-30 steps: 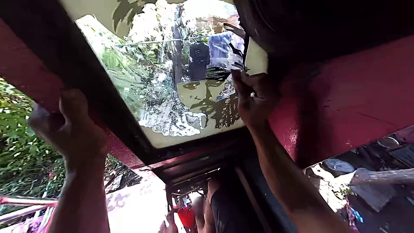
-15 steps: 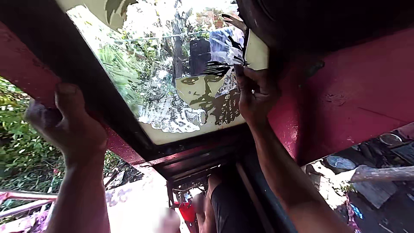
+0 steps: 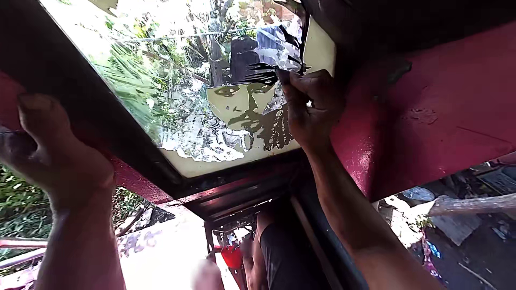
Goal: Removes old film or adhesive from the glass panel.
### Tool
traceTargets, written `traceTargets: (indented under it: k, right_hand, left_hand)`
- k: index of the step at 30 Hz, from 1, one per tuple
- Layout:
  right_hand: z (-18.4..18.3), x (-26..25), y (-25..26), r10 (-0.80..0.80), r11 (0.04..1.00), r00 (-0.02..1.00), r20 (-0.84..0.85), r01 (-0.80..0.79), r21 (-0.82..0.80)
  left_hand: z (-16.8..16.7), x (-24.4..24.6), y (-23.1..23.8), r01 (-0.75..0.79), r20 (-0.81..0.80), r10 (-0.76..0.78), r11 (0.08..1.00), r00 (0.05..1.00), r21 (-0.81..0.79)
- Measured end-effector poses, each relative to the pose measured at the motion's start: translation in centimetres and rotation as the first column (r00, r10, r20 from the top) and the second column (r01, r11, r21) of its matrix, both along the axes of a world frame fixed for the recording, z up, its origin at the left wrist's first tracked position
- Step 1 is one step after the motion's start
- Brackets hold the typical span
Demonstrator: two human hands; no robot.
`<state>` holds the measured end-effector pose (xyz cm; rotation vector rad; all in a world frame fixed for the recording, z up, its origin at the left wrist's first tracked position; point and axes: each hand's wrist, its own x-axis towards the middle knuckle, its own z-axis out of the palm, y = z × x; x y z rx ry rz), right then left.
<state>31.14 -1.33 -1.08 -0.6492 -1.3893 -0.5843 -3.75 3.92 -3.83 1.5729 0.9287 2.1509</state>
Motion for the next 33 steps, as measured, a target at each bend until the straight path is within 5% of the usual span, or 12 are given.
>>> traceTargets:
  k: [33]
  right_hand:
    - [-0.2, 1.1, 1.1, 0.035, 0.996, 0.999, 0.001, -0.035, 0.086]
  left_hand:
    - [-0.5, -1.4, 2.1, 0.058, -0.031, -0.057, 0.996, 0.998, 0.063]
